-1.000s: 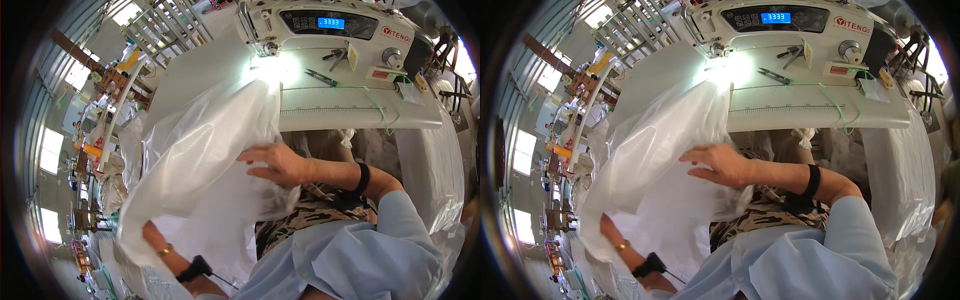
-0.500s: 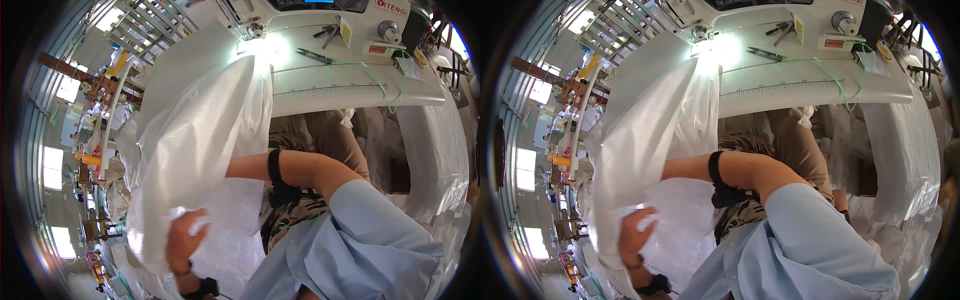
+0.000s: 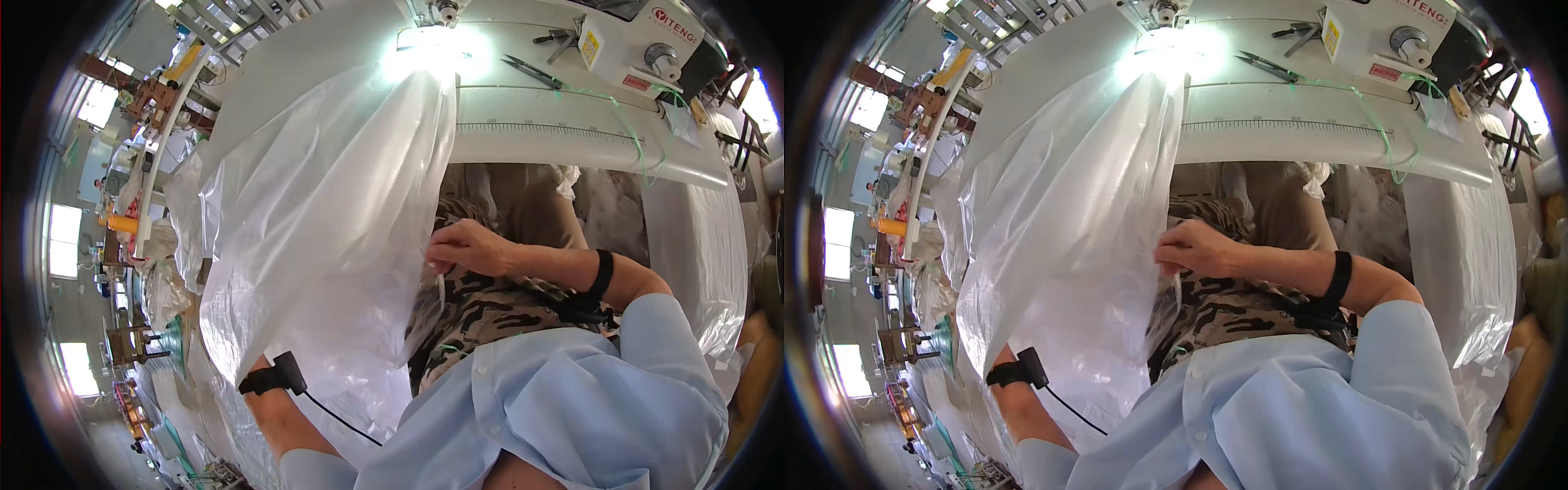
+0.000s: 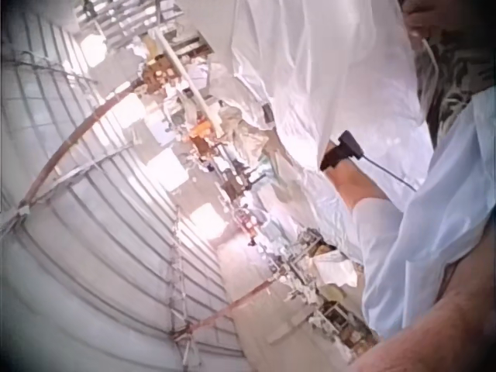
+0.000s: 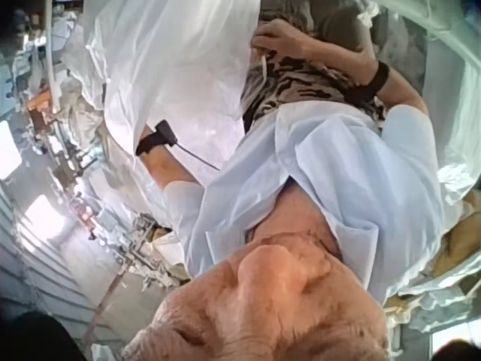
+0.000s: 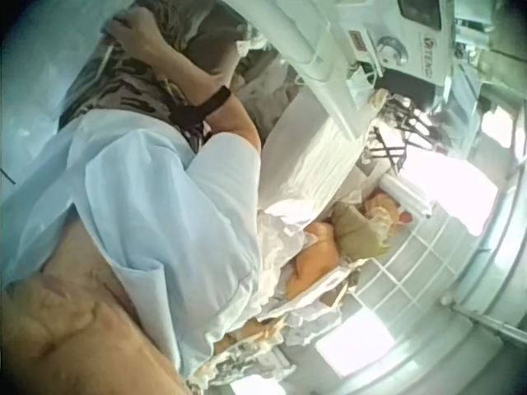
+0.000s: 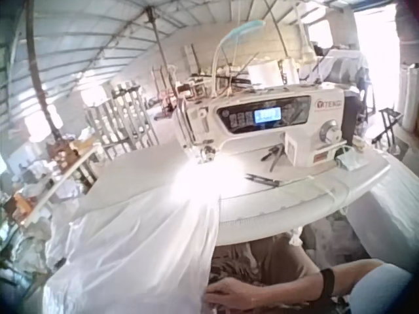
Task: Sewing large sheets of white plastic or synthetic fabric using an industrial sewing machine.
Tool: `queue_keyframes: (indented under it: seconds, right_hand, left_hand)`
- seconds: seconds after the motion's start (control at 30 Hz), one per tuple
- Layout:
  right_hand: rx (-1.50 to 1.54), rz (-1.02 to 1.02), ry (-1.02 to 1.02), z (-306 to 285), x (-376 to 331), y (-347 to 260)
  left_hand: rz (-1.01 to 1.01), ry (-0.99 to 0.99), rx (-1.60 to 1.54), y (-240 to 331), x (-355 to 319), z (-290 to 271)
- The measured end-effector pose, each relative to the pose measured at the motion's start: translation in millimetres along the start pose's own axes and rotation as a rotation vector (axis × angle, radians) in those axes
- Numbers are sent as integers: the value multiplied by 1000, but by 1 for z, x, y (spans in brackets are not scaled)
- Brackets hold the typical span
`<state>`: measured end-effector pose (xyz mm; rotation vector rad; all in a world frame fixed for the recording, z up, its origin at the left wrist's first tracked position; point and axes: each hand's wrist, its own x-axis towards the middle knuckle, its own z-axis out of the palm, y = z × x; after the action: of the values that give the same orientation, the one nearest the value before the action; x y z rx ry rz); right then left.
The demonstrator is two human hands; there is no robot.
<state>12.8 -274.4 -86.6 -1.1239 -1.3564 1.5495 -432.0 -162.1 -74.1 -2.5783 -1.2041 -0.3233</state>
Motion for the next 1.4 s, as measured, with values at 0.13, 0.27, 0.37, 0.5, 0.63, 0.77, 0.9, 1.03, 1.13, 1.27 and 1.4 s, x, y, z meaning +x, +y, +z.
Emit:
queue_keyframes:
  seconds: [0.13,0.27,0.37,0.5,0.63,0.77,0.9,1.03,1.13,1.27,1.4]
  right_hand:
    - [108,165,277,-7,-4,38]
    - [134,61,412,-6,6,43]
    - [175,40,442,11,23,54]
    - [-7,-7,459,40,42,91]
    - [58,34,525,41,46,71]
    - [-39,11,263,23,28,81]
    - [109,58,149,15,2,6]
    - [107,-550,-40,-15,-74,-89]
    - [389,-304,-50,-50,-94,-68]
    - [-515,13,241,-79,-106,39]
    - [-593,252,525,-85,-123,45]
  left_hand:
    - [31,20,101,-11,4,-5]
    - [98,32,177,37,-15,-8]
    - [12,-400,-212,118,25,-46]
    - [63,-386,-615,208,62,-51]
    - [8,2,-325,203,62,1]
    - [-72,-7,-367,167,114,15]
    - [8,-8,-300,133,131,15]
    - [34,-46,-240,96,106,11]
    - [43,-49,-183,91,106,10]
    - [79,-63,-105,104,91,6]
    - [110,-96,-23,123,57,-5]
